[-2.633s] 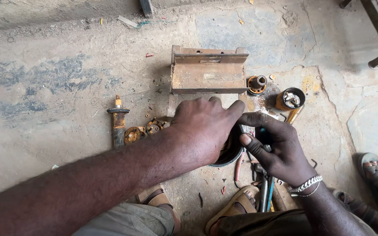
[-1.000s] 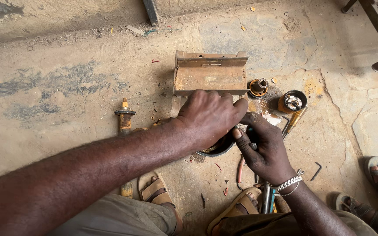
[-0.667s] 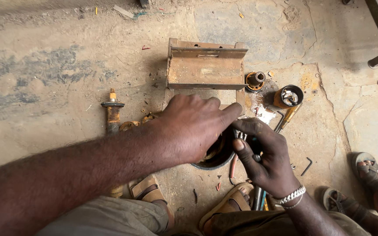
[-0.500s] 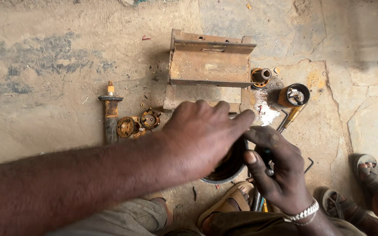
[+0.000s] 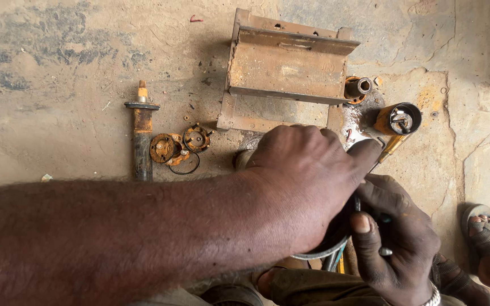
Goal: The person sits on the floor and uses pliers to pull and adjust wires inside a cylindrical motor component. They repeatedly reach into the component, grip wires, and reposition them while other tools and parts lie nearby.
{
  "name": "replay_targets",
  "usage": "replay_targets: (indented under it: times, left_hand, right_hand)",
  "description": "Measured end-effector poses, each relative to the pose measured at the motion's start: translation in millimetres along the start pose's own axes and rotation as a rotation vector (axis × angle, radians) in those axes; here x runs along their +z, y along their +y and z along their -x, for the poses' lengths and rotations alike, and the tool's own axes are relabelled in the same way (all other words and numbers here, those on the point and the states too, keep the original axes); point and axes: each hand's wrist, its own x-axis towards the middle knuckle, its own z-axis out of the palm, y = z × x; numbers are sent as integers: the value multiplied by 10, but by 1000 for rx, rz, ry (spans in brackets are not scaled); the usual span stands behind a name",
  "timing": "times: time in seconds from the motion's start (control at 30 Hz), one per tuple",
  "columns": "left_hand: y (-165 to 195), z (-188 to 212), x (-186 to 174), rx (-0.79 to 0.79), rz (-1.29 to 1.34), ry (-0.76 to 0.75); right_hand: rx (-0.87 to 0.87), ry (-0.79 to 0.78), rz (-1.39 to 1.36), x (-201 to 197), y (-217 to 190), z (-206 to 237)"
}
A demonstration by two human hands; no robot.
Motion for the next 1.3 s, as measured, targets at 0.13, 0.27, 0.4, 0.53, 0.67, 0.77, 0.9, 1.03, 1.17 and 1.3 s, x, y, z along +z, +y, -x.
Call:
replay_targets:
  times: [0.13, 0.27, 0.4, 0.53, 0.67, 0.77, 0.9, 1.03, 1.17, 1.3]
  left_hand:
    - [55, 24, 20, -49, -35, 64]
    - [136, 93, 51, -69, -68, 162]
    - [237, 179, 73, -114, -120, 209]
    - [257, 296, 109, -115, -119, 244]
    - [229, 411, 131, -137, -111, 260]
    - [156, 537, 157, -200, 150, 299]
    - [112, 703, 348, 113, 259, 818]
    - [108, 735, 566, 191, 336, 877]
    - [6, 757, 636, 194, 375, 873]
    - [-183, 759, 626, 172, 363, 945]
  right_hand:
    - [-33, 1, -13, 7, 28, 18]
    - [-87, -22, 34, -22, 52, 16]
    - [-44, -40, -25, -25, -16, -2]
    - [-14, -90, 54, -135, -166, -47]
    - [-220, -86, 384, -511, -290, -136]
    - [20, 142, -72, -790, -346, -132]
    - [-184, 391, -537, -1022, -344, -5]
    - [-193, 328, -882, -957, -359, 236]
    - [-86, 204, -968, -788, -604, 307]
    - [-59, 109, -835, -500, -880, 171]
